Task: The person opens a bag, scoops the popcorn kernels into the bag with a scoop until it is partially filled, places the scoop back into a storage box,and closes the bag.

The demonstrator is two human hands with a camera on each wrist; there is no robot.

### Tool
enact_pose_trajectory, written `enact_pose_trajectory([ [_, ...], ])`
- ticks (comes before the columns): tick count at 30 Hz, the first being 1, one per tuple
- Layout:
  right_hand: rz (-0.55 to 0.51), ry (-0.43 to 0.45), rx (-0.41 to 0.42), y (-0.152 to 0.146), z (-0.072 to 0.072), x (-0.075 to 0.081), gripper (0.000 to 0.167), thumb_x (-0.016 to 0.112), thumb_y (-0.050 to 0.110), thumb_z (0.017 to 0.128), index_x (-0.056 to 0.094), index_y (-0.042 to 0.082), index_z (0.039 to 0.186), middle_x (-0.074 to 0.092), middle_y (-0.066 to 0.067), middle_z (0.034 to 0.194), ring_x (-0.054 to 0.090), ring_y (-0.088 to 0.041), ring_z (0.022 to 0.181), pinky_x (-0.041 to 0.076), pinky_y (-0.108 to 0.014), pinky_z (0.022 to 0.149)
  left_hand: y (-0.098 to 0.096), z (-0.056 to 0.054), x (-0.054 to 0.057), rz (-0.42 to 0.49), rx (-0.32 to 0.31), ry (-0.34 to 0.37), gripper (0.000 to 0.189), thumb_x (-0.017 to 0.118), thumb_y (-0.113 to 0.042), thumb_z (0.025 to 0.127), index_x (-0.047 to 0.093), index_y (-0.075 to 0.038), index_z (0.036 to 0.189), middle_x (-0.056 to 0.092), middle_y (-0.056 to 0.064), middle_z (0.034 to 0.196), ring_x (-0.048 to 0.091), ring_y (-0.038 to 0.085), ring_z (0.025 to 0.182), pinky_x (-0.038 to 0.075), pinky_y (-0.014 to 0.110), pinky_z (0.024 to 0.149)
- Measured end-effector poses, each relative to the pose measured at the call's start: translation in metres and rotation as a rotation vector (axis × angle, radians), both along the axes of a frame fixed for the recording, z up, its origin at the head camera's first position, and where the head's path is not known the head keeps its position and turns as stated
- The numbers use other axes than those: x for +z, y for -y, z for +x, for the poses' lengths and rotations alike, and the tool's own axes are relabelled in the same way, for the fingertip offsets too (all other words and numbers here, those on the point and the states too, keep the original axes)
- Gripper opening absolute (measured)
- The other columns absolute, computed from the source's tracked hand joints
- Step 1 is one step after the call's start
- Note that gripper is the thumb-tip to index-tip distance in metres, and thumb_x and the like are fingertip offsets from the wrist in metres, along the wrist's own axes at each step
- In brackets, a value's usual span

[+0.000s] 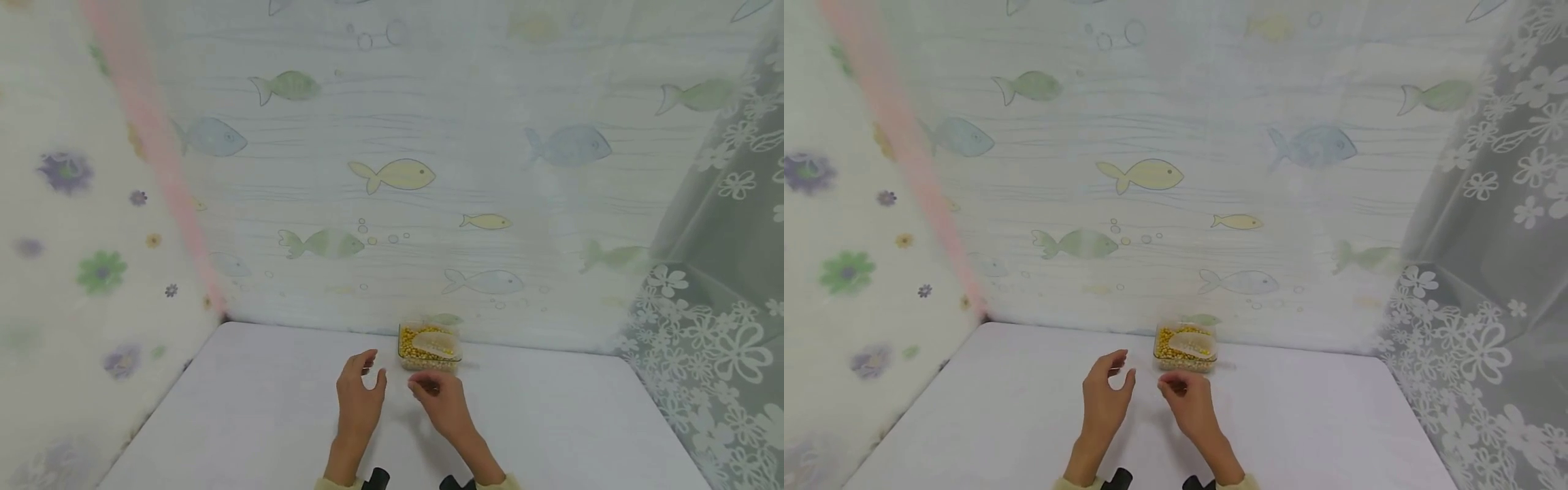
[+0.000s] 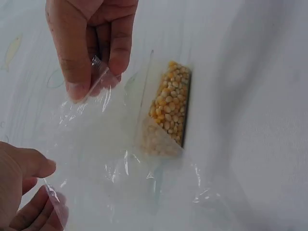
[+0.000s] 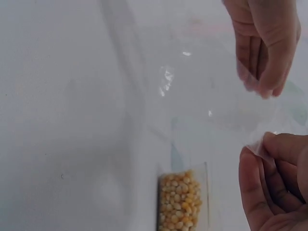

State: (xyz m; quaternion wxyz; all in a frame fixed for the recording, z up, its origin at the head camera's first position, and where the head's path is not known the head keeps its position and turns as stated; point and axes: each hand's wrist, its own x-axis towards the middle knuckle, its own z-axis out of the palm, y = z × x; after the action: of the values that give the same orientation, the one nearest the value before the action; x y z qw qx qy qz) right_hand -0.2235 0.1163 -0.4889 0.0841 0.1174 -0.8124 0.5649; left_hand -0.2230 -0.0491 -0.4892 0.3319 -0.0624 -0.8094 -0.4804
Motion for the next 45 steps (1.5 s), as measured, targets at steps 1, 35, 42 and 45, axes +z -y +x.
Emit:
enact_pose_trajectory([
  [1,0.007,-0.009,-0.023,0.0,0.0,-0.001,0.009,0.074,0.005,0.091,0.075,-0.002,0.097,0.074,-0.005,0.087,0.067,-0.009,0.077,0.056,-0.022,0.069,-0.001,0.001,0.0,0.005,0.028,-0.026,0.033,0.077,0.009,0.082,0.07,0.0,0.113,0.068,0.01,0.105,0.066,0.026,0.1,0.056,0.043,0.084],
  [35,-0.163,-0.011,-0.123,0.013,0.02,0.012,0.006,0.078,0.005,0.087,0.076,0.0,0.088,0.074,-0.007,0.081,0.067,-0.012,0.069,0.056,-0.022,0.064,-0.032,0.02,0.007,0.393,-0.059,0.134,0.006,0.07,0.002,0.09,0.076,0.0,0.092,0.074,0.007,0.083,0.07,0.014,0.074,0.058,0.023,0.068],
  [42,-0.192,0.008,-0.146,0.01,0.018,0.011,0.004,0.076,0.002,0.088,0.075,0.0,0.093,0.075,-0.011,0.084,0.068,-0.012,0.07,0.055,-0.021,0.065,-0.033,0.019,0.01,0.437,-0.05,0.139,0.008,0.073,0.004,0.085,0.075,-0.004,0.087,0.072,0.005,0.079,0.069,0.013,0.071,0.058,0.025,0.064],
  [45,-0.193,-0.006,-0.123,0.01,0.016,0.007,0.005,0.077,0.001,0.087,0.076,0.001,0.092,0.075,-0.01,0.085,0.068,-0.01,0.072,0.056,-0.021,0.066,-0.033,0.017,0.01,0.448,-0.057,0.145,0.002,0.076,-0.002,0.087,0.075,-0.004,0.087,0.072,0.004,0.078,0.069,0.012,0.071,0.057,0.024,0.063],
])
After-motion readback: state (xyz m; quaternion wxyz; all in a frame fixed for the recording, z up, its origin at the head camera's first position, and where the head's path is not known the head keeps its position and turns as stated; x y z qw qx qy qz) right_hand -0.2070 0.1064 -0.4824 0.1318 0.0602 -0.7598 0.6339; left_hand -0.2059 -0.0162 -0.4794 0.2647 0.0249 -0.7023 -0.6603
